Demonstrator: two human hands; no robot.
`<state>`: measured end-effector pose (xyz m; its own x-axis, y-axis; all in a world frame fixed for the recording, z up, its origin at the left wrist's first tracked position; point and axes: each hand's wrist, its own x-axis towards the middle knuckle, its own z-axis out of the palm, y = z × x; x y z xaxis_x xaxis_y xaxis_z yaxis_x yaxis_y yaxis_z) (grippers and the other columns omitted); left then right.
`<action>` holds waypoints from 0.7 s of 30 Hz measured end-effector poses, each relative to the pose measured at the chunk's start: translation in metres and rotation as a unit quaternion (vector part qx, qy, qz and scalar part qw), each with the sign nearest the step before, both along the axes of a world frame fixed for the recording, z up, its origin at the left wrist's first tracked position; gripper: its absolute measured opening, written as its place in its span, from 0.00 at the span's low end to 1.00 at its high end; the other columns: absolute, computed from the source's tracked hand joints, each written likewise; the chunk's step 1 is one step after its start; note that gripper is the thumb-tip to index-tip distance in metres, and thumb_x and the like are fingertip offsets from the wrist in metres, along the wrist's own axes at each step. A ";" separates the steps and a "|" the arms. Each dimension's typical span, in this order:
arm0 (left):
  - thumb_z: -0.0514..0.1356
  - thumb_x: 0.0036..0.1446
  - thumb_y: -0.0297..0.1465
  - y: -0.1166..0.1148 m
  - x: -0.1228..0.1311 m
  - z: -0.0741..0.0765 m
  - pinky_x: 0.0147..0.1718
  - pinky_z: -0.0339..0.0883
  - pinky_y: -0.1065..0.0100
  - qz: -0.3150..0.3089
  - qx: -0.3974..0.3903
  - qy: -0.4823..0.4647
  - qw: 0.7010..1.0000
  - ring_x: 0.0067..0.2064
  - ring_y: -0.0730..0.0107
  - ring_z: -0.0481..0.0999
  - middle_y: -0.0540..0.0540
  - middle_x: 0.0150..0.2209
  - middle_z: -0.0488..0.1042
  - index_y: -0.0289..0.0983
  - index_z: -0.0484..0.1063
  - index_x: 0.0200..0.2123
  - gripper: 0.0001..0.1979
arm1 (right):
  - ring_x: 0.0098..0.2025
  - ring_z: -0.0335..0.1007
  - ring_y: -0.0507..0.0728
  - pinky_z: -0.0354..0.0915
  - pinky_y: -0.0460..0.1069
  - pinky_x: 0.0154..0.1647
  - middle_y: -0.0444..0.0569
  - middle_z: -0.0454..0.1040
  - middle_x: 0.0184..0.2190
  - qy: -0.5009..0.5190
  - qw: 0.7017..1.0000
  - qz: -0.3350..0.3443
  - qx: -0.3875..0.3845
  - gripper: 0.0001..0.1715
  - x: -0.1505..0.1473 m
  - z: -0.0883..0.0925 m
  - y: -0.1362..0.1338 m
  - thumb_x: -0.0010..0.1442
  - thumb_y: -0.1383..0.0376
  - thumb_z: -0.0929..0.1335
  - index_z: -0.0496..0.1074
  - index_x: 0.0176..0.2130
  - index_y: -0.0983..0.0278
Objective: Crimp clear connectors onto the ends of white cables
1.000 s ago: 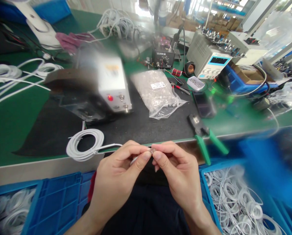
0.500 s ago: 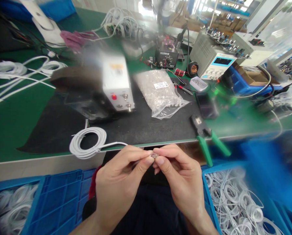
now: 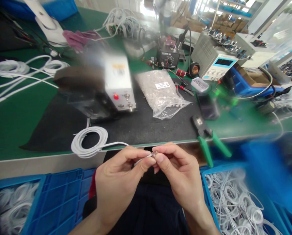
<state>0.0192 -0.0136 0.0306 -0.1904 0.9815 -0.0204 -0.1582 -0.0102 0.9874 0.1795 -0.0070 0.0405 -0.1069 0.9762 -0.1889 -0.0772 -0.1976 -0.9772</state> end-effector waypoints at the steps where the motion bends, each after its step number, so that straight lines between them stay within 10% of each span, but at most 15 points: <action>1: 0.73 0.61 0.30 0.001 0.000 -0.001 0.35 0.76 0.79 -0.002 -0.009 -0.008 1.000 0.33 0.80 0.81 0.55 0.33 0.82 0.42 0.83 0.37 0.02 | 0.38 0.74 0.47 0.73 0.42 0.41 0.46 0.75 0.41 0.000 1.000 0.007 0.000 0.11 -0.001 0.001 0.002 0.70 0.67 0.72 0.83 0.50 0.55; 13: 0.77 0.55 0.33 0.030 -0.022 0.007 0.40 0.74 0.82 0.074 -0.025 -0.029 0.996 0.38 0.80 0.82 0.53 0.37 0.82 0.38 0.78 0.41 0.14 | 0.55 0.78 0.48 0.70 0.41 0.60 0.39 0.80 0.53 -0.141 0.981 0.102 0.087 0.14 -0.035 -0.005 0.029 0.71 0.60 0.73 0.78 0.55 0.50; 21: 0.69 0.65 0.40 0.044 -0.046 -0.006 0.44 0.80 0.73 0.004 -0.013 -0.185 0.983 0.50 0.68 0.85 0.42 0.52 0.83 0.42 0.69 0.60 0.24 | 0.35 0.77 0.46 0.70 0.40 0.42 0.42 0.80 0.31 -0.163 0.980 0.076 0.081 0.15 -0.063 0.003 0.036 0.72 0.55 0.71 0.80 0.39 0.62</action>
<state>-0.0268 0.0308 0.0245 -0.1738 0.9781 -0.1142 -0.5064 0.0107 0.8623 0.1161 0.0293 0.0431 -0.2127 0.9737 -0.0817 0.2631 -0.0234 -0.9645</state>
